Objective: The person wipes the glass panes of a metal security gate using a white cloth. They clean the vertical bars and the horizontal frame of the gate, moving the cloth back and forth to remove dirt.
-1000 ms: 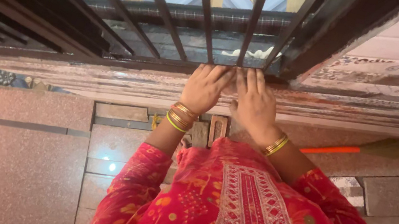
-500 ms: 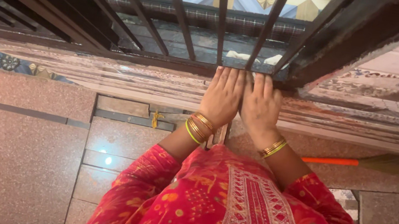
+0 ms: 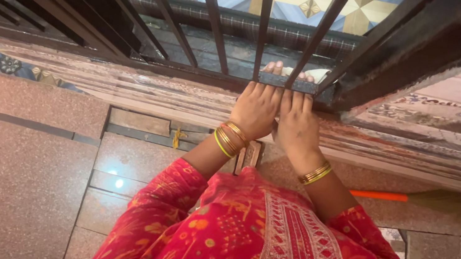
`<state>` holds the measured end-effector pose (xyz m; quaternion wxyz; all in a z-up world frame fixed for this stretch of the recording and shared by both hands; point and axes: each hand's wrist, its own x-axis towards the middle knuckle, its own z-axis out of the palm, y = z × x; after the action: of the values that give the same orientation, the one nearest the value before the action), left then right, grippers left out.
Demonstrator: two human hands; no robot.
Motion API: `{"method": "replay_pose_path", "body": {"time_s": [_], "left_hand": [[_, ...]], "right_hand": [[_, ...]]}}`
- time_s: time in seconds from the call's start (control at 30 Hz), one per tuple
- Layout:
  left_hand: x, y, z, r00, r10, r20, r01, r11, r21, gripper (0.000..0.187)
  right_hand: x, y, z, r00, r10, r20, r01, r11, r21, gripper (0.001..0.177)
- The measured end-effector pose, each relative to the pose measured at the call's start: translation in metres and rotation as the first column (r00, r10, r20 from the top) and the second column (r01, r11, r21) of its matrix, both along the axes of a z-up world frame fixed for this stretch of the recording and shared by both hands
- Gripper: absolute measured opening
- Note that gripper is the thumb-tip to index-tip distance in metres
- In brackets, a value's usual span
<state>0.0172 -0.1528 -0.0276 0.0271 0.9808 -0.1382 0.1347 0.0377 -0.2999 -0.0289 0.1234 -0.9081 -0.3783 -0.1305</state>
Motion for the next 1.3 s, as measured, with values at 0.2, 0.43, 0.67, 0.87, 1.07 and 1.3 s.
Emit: {"method": "replay_pose_path", "body": {"time_s": [0.2, 0.43, 0.67, 0.87, 1.07, 1.3], "left_hand": [[0.009, 0.000, -0.003, 1.000, 0.028, 0.001, -0.028, 0.999, 0.023, 0.073], [0.028, 0.010, -0.015, 0.992, -0.053, 0.115, 0.052, 0.999, 0.007, 0.069], [0.045, 0.017, -0.032, 0.957, -0.045, 0.285, 0.049, 0.999, -0.008, 0.053], [0.050, 0.017, -0.040, 0.959, -0.020, 0.282, 0.021, 1.000, 0.002, 0.056], [0.041, 0.015, -0.030, 0.991, -0.015, 0.136, 0.012, 1.000, 0.017, 0.073], [0.015, 0.008, -0.006, 0.998, 0.038, -0.057, -0.036, 0.999, 0.035, 0.094]], "right_hand": [[0.008, 0.006, 0.009, 0.996, 0.013, 0.084, 0.003, 0.982, -0.191, 0.097], [0.021, 0.009, -0.002, 0.998, -0.017, 0.066, 0.029, 0.981, -0.193, 0.096], [0.037, 0.018, -0.001, 0.998, 0.005, -0.056, -0.007, 0.999, -0.036, 0.100], [0.035, 0.018, 0.004, 0.999, -0.010, -0.050, 0.006, 0.998, -0.067, 0.115], [0.027, 0.013, 0.003, 0.983, -0.085, -0.163, 0.076, 0.995, -0.060, 0.115], [0.010, 0.006, -0.004, 0.996, -0.089, -0.008, 0.087, 0.990, -0.109, 0.087]]}}
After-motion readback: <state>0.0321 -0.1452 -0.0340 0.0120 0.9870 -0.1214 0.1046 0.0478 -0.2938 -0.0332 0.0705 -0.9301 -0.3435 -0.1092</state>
